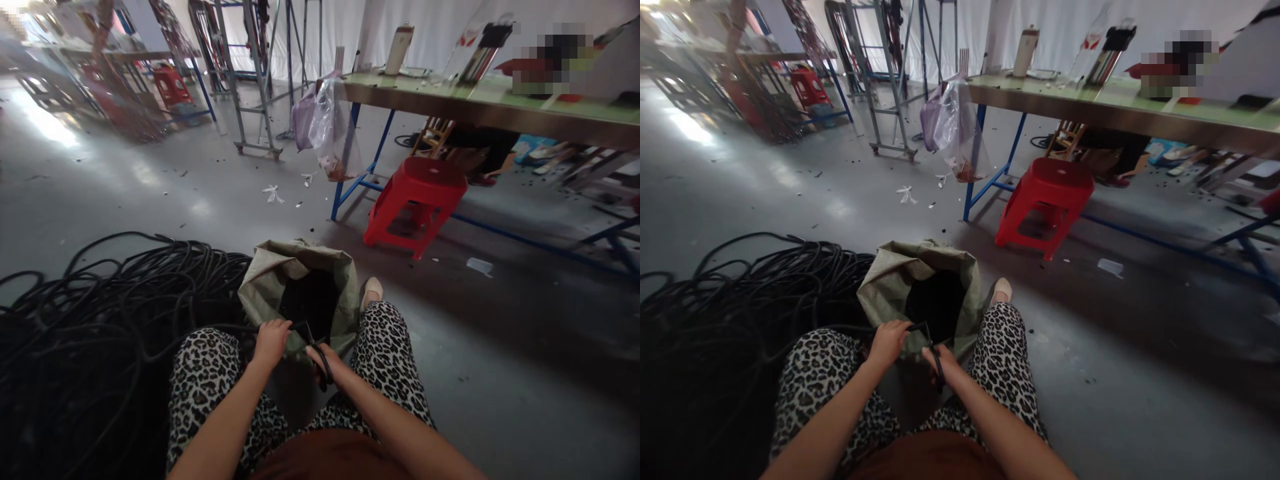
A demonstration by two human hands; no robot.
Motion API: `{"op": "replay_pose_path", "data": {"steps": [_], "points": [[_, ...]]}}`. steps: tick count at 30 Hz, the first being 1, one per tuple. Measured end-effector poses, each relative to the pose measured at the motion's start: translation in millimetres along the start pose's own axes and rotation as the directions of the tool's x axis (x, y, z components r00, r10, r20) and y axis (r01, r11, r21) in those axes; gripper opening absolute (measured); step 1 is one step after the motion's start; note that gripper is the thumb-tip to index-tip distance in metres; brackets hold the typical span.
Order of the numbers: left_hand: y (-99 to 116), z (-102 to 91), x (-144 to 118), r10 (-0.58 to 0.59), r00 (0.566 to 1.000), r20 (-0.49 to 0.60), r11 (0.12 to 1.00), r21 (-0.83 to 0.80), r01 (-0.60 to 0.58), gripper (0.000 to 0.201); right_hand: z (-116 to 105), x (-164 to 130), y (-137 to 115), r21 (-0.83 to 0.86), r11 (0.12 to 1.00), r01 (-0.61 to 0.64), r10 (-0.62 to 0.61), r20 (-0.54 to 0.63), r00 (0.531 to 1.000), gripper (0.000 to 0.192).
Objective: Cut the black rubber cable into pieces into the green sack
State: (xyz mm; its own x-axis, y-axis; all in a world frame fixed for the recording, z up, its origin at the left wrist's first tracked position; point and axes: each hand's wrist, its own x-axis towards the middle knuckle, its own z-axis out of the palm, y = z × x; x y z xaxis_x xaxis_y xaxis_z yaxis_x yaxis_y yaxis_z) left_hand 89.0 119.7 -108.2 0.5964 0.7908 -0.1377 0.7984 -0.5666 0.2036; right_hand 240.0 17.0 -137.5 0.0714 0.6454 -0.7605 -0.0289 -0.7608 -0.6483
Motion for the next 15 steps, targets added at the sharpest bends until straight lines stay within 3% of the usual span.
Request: {"op": "replay_pose_path", "data": {"steps": [7, 15], "points": [[2.5, 4.5, -0.2, 0.007, 1.0, -0.013, 1.0, -0.006, -0.007, 0.028, 5.7, 0.6, -3.5, -0.001, 1.0, -0.005, 0.005, 0.001, 1.0, 0.028], [5.3, 4.2, -1.2, 0.016, 1.0, -0.002, 1.0, -0.011, -0.016, 0.029, 7.3, 5.5, -0.2, 0.036, 0.999, 0.011, -0.012, 0.023, 1.0, 0.034]]}}
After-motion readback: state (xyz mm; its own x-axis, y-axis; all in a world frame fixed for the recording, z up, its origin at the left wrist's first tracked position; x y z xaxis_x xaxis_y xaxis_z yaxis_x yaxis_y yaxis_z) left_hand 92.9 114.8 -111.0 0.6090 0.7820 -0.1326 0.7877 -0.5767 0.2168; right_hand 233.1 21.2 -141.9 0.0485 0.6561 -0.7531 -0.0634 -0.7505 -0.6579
